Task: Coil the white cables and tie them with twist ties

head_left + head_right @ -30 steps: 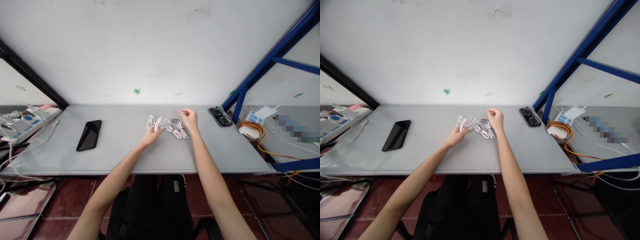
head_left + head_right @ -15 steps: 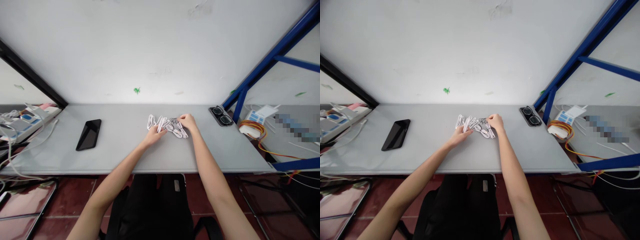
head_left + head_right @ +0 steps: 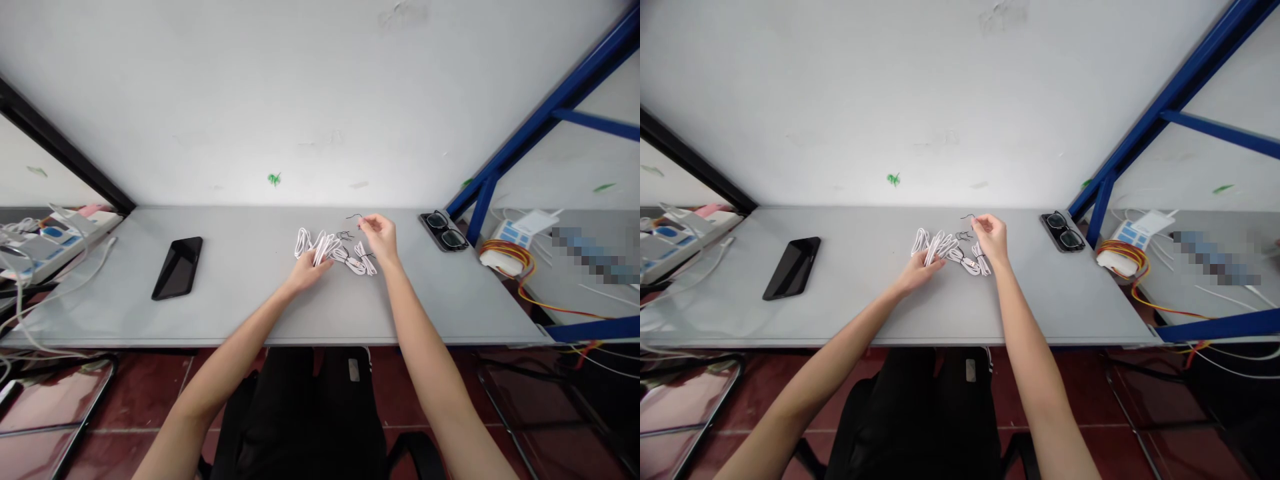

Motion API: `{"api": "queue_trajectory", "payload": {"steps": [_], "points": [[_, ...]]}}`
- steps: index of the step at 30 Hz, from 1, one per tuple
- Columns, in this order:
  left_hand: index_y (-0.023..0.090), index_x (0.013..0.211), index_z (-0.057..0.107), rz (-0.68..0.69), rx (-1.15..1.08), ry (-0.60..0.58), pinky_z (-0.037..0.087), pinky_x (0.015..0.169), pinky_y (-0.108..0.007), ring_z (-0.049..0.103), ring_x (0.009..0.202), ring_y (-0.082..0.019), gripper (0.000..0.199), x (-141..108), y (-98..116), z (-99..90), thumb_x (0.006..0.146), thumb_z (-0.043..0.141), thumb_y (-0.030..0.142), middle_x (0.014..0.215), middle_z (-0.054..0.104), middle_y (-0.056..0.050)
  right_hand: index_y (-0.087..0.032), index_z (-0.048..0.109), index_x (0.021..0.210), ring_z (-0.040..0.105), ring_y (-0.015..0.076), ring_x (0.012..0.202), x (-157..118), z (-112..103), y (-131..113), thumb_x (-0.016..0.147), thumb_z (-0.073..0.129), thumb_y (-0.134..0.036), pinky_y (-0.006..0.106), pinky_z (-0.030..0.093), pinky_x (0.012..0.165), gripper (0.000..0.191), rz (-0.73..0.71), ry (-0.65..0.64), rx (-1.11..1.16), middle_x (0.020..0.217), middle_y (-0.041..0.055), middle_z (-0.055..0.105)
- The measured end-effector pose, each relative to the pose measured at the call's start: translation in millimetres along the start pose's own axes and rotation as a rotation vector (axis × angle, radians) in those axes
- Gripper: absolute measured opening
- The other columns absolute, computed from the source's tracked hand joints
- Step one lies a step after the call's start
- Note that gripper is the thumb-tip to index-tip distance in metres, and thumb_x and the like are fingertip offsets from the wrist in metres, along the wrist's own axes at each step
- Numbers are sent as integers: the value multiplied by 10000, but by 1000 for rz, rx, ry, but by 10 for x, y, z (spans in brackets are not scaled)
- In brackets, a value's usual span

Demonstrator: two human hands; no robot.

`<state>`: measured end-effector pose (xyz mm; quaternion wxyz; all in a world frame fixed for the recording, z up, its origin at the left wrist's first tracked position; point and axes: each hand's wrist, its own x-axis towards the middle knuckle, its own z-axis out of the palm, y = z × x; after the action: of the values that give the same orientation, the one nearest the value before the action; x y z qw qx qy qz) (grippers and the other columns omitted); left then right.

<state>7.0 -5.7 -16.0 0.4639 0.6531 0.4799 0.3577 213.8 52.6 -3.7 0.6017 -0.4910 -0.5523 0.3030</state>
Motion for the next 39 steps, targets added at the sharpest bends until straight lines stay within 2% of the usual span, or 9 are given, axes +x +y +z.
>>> {"api": "queue_trajectory", "payload": {"steps": [4,9,16,20,22,30,32,35,39], "points": [[183,661,413,-23,-5,-17,270,574,-245,329,554,-94,298,7,13,9,819,592,361,600,351,36,-197,606,768,618,158,683,-186,145,-140,764,706,-506,300,503,687,326,-43,-54,100,705,11,630],[181,650,401,-58,-32,-53,234,551,-245,299,527,-85,340,12,76,-1,834,585,398,586,334,34,-211,637,794,573,139,536,-416,348,-255,819,681,-474,286,486,551,268,-59,-235,185,596,-16,590],[167,710,511,-68,-91,-106,226,542,-243,278,522,-86,288,66,93,-61,844,563,416,585,313,31,-198,686,853,579,121,537,-477,419,-208,780,729,-420,278,499,535,237,-70,-325,122,714,10,656],[170,706,502,-93,-115,-98,219,525,-240,263,518,-82,254,85,99,-81,833,554,384,591,307,28,-218,532,1238,562,115,509,-429,376,-221,701,788,-456,256,486,492,640,101,-347,244,707,-24,664],[176,685,482,-106,-159,-119,205,508,-239,244,507,-80,240,85,112,-86,826,551,357,586,283,29,-223,432,1329,563,115,509,-408,354,-235,675,805,-456,252,486,492,788,155,-376,273,701,-36,663],[164,688,480,-120,-355,-227,169,518,-256,168,541,-76,237,71,142,-97,856,483,331,601,224,23,-215,205,1526,572,131,530,-393,321,-212,707,785,-424,272,490,524,1026,281,-579,201,684,-50,647],[158,695,486,-119,-401,-248,170,520,-258,168,540,-74,253,75,141,-103,867,471,342,600,248,19,-209,198,1532,579,127,540,-388,311,-183,718,776,-406,268,490,535,1018,311,-592,184,698,-52,647],[163,744,495,-131,-473,-290,165,505,-254,183,525,-77,314,86,125,-109,899,441,431,612,300,12,-185,337,1474,584,126,548,-381,297,-151,723,766,-384,271,487,544,888,288,-589,113,720,-34,659],[191,733,413,-164,-412,-209,166,495,-252,200,510,-78,494,108,60,-93,907,381,651,607,287,24,-172,536,1331,590,137,570,-387,299,-145,750,735,-377,282,474,554,648,171,-554,-79,749,2,683]]}}
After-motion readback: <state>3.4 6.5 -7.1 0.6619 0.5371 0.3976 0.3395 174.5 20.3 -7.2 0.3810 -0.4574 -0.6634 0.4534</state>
